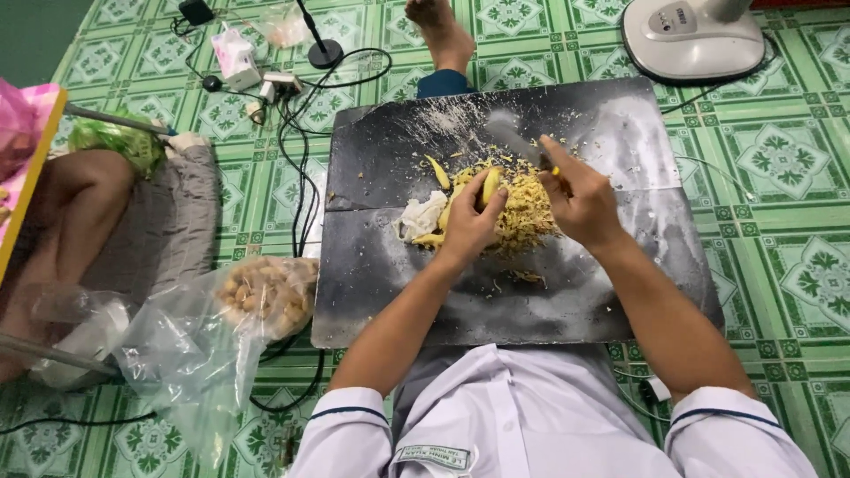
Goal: Shredding turmeric roots by scraping them with a small knife onto a board.
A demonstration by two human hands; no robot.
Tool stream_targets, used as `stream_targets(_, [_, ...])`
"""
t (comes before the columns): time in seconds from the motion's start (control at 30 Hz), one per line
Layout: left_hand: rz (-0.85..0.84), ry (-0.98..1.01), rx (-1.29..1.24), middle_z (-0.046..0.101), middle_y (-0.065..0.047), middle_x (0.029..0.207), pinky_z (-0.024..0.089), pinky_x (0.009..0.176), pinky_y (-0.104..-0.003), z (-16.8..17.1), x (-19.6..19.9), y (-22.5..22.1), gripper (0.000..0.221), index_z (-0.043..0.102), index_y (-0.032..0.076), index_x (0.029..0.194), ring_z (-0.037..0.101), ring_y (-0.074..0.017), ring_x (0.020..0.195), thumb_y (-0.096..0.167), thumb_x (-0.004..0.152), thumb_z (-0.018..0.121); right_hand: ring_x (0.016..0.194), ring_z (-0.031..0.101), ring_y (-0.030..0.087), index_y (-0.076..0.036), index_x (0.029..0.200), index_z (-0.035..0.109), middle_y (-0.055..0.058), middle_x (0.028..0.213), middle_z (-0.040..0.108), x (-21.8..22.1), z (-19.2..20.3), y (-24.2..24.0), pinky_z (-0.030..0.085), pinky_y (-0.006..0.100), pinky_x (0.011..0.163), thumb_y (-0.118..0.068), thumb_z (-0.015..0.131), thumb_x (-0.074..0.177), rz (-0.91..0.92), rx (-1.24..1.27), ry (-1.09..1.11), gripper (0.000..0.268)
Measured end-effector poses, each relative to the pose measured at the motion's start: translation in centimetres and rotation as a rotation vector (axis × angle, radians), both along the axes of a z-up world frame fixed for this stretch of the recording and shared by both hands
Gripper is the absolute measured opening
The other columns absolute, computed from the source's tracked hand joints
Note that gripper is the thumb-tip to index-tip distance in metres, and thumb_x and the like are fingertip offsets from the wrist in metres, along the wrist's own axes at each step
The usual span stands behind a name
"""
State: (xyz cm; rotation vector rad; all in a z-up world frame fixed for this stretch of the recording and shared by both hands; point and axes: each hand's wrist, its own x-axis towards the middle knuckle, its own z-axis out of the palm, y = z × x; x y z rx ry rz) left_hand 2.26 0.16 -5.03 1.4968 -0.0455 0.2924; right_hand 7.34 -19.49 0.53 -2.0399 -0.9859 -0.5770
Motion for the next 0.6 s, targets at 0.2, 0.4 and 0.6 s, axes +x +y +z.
stream_targets(0.2, [0.005,-0.111,0.096,0.058,-0.004,0.076,0.047,0.054,-0.026,-5.9,3.1,0.3,0.032,0.062,0.005,0.139,0.058,-0.0091,0.061,0.013,0.108,0.062,0.050,0.055,0.018,-0.003,0.158,0.051,0.011,0.066,0.060,-0.1,-1.6,1.0,0.048,0.029,0.046,-0.036,0.057,0.111,0.067,-0.103,0.045,0.058])
stream_targets(0.4, [0.003,-0.136,0.146,0.068,-0.015,0.080,0.047,0.061,-0.031,-1.0,0.1,0.0,0.053,0.053,0.005,0.153,0.057,-0.0151,0.066,0.005,0.102,0.065,0.056,0.063,0.021,-0.004,0.158,0.052,0.011,0.066,0.066,-0.4,-1.4,1.0,0.057,0.034,0.062,-0.043,0.057,0.109,0.083,-0.183,0.022,0.063])
stream_targets(0.6, [0.062,-0.144,0.170,0.072,-0.013,0.080,0.046,0.055,-0.031,-2.9,1.1,0.1,0.036,0.067,0.004,0.132,0.058,-0.0148,0.061,0.012,0.098,0.075,0.069,0.073,0.028,-0.006,0.155,0.056,0.015,0.078,0.073,-0.8,-0.4,1.2,0.060,0.041,0.069,-0.038,0.053,0.111,0.085,-0.217,-0.007,0.054])
